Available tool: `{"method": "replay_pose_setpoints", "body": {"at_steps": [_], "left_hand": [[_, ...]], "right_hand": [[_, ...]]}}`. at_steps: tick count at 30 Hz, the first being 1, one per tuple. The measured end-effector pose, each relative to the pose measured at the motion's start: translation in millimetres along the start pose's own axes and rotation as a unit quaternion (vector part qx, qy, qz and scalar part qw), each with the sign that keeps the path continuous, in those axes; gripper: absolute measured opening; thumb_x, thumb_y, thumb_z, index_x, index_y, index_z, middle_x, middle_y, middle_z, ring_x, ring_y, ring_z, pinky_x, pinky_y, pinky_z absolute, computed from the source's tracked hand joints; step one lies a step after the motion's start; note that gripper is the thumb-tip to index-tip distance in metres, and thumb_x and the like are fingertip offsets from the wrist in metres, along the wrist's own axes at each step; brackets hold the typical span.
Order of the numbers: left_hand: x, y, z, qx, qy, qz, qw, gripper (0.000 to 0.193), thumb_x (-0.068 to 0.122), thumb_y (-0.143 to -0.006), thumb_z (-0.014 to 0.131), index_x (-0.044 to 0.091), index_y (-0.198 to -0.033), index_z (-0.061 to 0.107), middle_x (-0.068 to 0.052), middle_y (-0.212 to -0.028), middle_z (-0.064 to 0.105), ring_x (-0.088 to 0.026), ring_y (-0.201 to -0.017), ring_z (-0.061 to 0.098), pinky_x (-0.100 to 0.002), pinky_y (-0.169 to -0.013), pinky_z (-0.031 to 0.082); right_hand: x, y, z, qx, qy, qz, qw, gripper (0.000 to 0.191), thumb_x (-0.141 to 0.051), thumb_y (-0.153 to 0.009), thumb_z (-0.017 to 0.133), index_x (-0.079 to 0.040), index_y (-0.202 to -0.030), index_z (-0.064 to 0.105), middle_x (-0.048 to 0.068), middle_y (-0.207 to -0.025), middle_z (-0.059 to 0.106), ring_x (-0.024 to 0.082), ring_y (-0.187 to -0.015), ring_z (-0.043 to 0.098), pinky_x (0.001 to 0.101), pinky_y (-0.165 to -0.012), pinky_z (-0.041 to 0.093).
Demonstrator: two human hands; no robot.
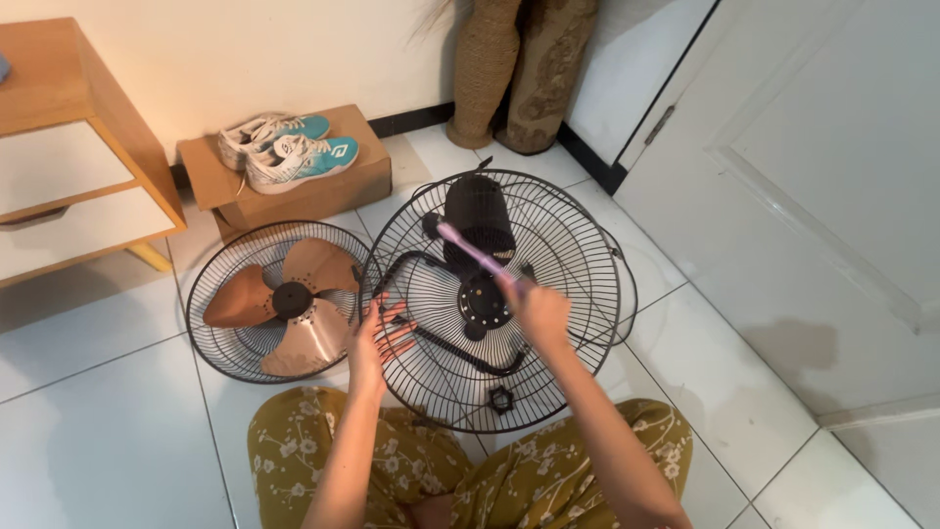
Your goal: The person sits on the floor with a disassembled electric fan. They use a long purple brush to brush the front grill, the motor housing, and the fan blades, rotating the grill guard to reach different sections and repositioning the fan body as they clean.
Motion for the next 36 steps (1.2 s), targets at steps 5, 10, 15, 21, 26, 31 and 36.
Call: {"method": "replay_pose_setpoints", "body": {"at_steps": [5, 10, 15, 21, 26, 31, 36], "left_hand": [[1.6, -0.8, -2.4, -0.009, 0.001, 0.001, 1.000, 0.048, 0.045, -0.104, 0.046, 0.011, -0.135, 0.059, -0.012, -0.121, 0.071, -0.029, -0.096, 0.074, -0.044, -0.078, 0.061], [4.9, 5.3, -2.5, -0.001, -0.013, 0.021, 1.000, 0.047, 0.044, -0.104, 0.045, 0.012, -0.136, 0.058, -0.013, -0.123, 0.071, -0.028, -0.100, 0.075, -0.043, -0.082, 0.063], [8.5, 12.9, 1.1, -0.007, -0.012, 0.010, 1.000, 0.047, 0.045, -0.105, 0.042, 0.012, -0.136, 0.056, -0.011, -0.125, 0.068, -0.028, -0.103, 0.073, -0.043, -0.083, 0.061], [7.4, 17.5, 4.4, -0.002, -0.007, 0.026, 1.000, 0.045, 0.043, -0.105, 0.043, 0.010, -0.133, 0.056, -0.012, -0.124, 0.069, -0.030, -0.101, 0.073, -0.044, -0.082, 0.061], [5.9, 17.8, 2.8, 0.005, -0.001, 0.024, 1.000, 0.045, 0.042, -0.104, 0.043, 0.011, -0.133, 0.057, -0.011, -0.123, 0.072, -0.030, -0.100, 0.074, -0.043, -0.081, 0.062], [0.4, 15.8, 4.8, 0.010, -0.002, 0.026, 1.000, 0.044, 0.041, -0.104, 0.045, 0.010, -0.133, 0.058, -0.012, -0.121, 0.070, -0.030, -0.099, 0.074, -0.043, -0.079, 0.062], [-1.5, 15.1, 1.4, 0.012, 0.025, 0.019, 0.999, 0.045, 0.043, -0.104, 0.045, 0.010, -0.132, 0.058, -0.011, -0.121, 0.070, -0.029, -0.098, 0.074, -0.042, -0.077, 0.063]], "right_hand": [[-14.1, 14.5, 1.4, -0.025, 0.004, -0.085, 0.996, 0.061, -0.063, -0.095, 0.053, -0.010, -0.072, 0.070, 0.008, -0.045, 0.058, 0.025, -0.038, 0.057, 0.0398, -0.037, 0.045], [24.3, 7.8, -23.3, 0.102, -0.068, 0.121, 0.985, 0.058, -0.055, -0.103, 0.055, -0.007, -0.075, 0.071, 0.017, -0.056, 0.064, 0.037, -0.050, 0.064, 0.0492, -0.048, 0.048], [7.7, 20.7, -12.6, 0.034, -0.066, 0.092, 0.993, 0.057, -0.058, -0.097, 0.056, -0.008, -0.073, 0.072, 0.018, -0.057, 0.065, 0.039, -0.053, 0.066, 0.0504, -0.051, 0.050], [11.7, 34.7, -9.6, 0.055, -0.152, 0.192, 0.968, 0.053, -0.055, -0.099, 0.053, -0.010, -0.080, 0.074, 0.019, -0.059, 0.065, 0.040, -0.056, 0.066, 0.0514, -0.054, 0.050], [13.8, 36.5, -12.9, 0.044, -0.130, 0.208, 0.969, 0.062, -0.060, -0.095, 0.058, -0.005, -0.071, 0.071, 0.017, -0.055, 0.064, 0.039, -0.055, 0.064, 0.0513, -0.053, 0.050], [-29.4, 50.5, -11.9, 0.056, -0.128, 0.047, 0.989, 0.050, -0.053, -0.096, 0.058, -0.011, -0.074, 0.076, 0.012, -0.048, 0.060, 0.029, -0.038, 0.058, 0.0430, -0.041, 0.046], [-23.8, 64.7, -3.1, -0.057, -0.119, 0.064, 0.989, 0.058, -0.059, -0.098, 0.056, -0.011, -0.070, 0.076, 0.008, -0.045, 0.058, 0.026, -0.037, 0.055, 0.0398, -0.042, 0.044]]}}
Point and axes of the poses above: each hand's wrist, its own y-axis away from the middle knuckle, its own z-axis out of the palm, x = y × z, the point moved 5 cm from there along -y, towards the middle knuckle
